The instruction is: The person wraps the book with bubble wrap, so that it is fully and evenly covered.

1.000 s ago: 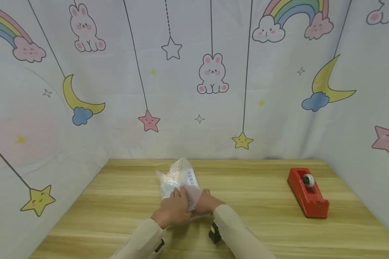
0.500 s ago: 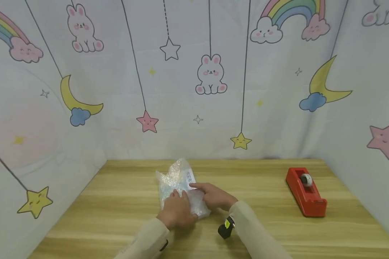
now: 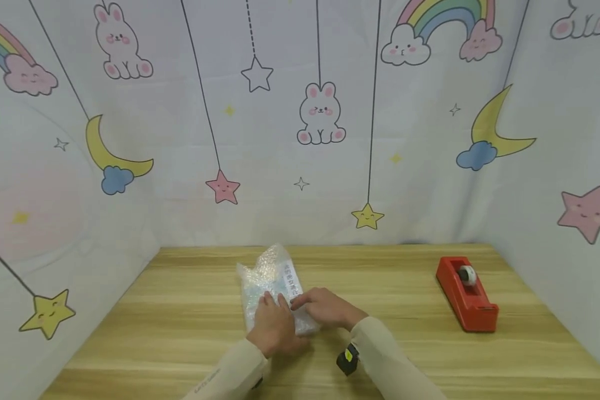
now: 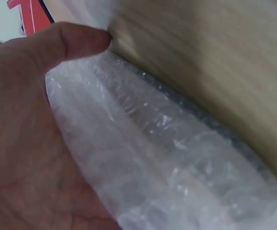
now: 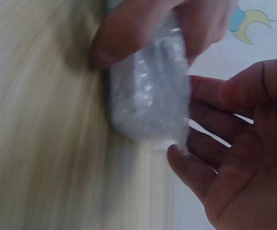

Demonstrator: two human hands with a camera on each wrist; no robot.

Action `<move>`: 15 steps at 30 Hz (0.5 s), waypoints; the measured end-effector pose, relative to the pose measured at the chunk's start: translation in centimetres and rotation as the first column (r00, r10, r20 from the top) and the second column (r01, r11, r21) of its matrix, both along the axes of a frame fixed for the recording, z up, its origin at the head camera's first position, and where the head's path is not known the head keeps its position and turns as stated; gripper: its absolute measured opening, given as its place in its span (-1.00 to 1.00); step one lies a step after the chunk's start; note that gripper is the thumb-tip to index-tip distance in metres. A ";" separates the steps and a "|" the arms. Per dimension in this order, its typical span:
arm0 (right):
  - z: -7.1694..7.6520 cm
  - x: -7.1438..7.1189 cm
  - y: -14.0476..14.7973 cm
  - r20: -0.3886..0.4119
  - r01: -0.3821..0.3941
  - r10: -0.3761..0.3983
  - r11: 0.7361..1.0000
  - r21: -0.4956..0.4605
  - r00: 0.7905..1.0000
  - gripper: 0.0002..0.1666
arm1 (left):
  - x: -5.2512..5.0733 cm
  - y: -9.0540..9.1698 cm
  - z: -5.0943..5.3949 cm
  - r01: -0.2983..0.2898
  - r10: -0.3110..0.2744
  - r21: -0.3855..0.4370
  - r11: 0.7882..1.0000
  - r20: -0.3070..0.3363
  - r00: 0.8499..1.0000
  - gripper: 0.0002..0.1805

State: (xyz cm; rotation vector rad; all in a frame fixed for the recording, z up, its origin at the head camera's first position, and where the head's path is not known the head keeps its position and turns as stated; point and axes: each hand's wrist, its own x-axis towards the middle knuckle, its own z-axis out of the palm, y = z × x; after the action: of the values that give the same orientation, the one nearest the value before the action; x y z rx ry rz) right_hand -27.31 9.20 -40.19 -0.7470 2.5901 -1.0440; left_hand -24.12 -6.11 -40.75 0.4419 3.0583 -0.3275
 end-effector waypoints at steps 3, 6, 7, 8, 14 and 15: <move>-0.5 0.0 -0.1 -0.067 -0.007 0.012 0.998 0.069 0.998 -0.50 | -0.3 -0.5 0.4 -0.005 0.001 0.084 0.996 0.044 0.999 0.27; -0.7 0.0 -0.2 -0.097 -0.010 0.022 0.993 0.121 0.995 -0.47 | -0.9 -1.5 1.4 -0.011 -0.014 0.178 0.984 0.141 0.990 0.21; -0.7 -0.1 -0.2 -0.104 -0.015 0.029 0.991 0.135 0.994 -0.48 | -1.1 -1.9 1.9 -0.013 -0.024 0.208 0.978 0.175 0.984 0.16; -0.7 -0.1 -0.2 -0.103 -0.018 0.034 0.989 0.150 0.994 -0.50 | -1.3 -2.4 2.2 -0.011 -0.038 0.235 0.972 0.205 0.978 0.10; -0.3 -0.1 -0.3 -0.088 -0.030 0.049 0.979 0.204 0.995 -0.51 | -1.5 -4.0 3.3 0.073 -0.130 0.283 0.956 0.189 0.973 -0.40; -0.2 -0.1 -0.3 -0.085 -0.031 0.050 0.977 0.211 0.995 -0.50 | -1.5 -4.2 3.3 0.087 -0.133 0.274 0.958 0.156 0.979 -0.45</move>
State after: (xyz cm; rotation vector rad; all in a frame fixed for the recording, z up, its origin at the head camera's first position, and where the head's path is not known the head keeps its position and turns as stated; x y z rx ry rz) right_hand -27.42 8.89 -40.40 -0.8060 2.6936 -0.7264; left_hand -25.59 -10.28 -37.50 0.6189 2.9195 0.1184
